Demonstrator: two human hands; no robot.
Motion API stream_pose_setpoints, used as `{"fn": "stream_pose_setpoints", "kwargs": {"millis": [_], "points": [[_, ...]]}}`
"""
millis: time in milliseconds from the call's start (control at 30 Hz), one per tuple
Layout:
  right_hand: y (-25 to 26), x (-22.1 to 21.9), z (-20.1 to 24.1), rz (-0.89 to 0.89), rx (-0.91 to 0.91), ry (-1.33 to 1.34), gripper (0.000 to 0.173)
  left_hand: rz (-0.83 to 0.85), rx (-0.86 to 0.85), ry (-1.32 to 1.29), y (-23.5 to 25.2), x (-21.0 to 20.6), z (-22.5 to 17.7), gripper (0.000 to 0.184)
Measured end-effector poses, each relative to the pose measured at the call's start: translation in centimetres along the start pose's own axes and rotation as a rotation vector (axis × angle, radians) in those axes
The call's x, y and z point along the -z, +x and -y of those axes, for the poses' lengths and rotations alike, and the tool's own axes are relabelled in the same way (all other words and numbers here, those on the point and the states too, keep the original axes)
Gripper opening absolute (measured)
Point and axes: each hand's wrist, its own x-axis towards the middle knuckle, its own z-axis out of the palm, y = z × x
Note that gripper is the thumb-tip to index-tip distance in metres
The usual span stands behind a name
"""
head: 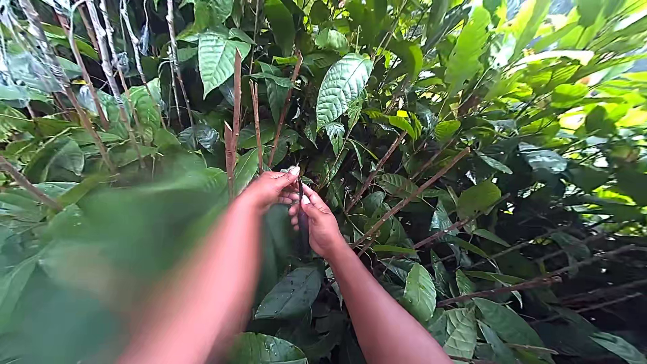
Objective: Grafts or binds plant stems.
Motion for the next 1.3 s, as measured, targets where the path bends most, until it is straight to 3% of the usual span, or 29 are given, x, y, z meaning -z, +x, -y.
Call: {"fn": "stream_pose_setpoints", "kwargs": {"millis": [400, 1033, 1133, 1233, 1300], "points": [[0.5, 0.5, -1.0, 0.046, 0.014, 0.063, 0.043, 0.005, 0.022, -0.019, 0.0, 0.4, 0.1, 0.045], [1.0, 1.7, -2.2, 0.065, -0.02, -0.02, 0.046, -0.074, 0.074, 0.007, 0.4, -0.1, -0.2, 0.024], [0.9, 1.7, -1.9, 0.027, -0.013, -0.006, 0.046, -0.044, 0.071, 0.02, 0.1, -0.5, -0.2, 0.031], [-0.2, 1.1, -0.2, -0.093, 0.105, 0.122, 0.045, 0.126, -0.027, 0.075, -2.3, -0.5, -3.1, 0.047], [-1.4, 0.7, 1.4, -0.149, 0.212, 0.248, 0.043, 0.116, -0.263, 0.037, -3.6, 0.3, -5.4, 0.041]]}}
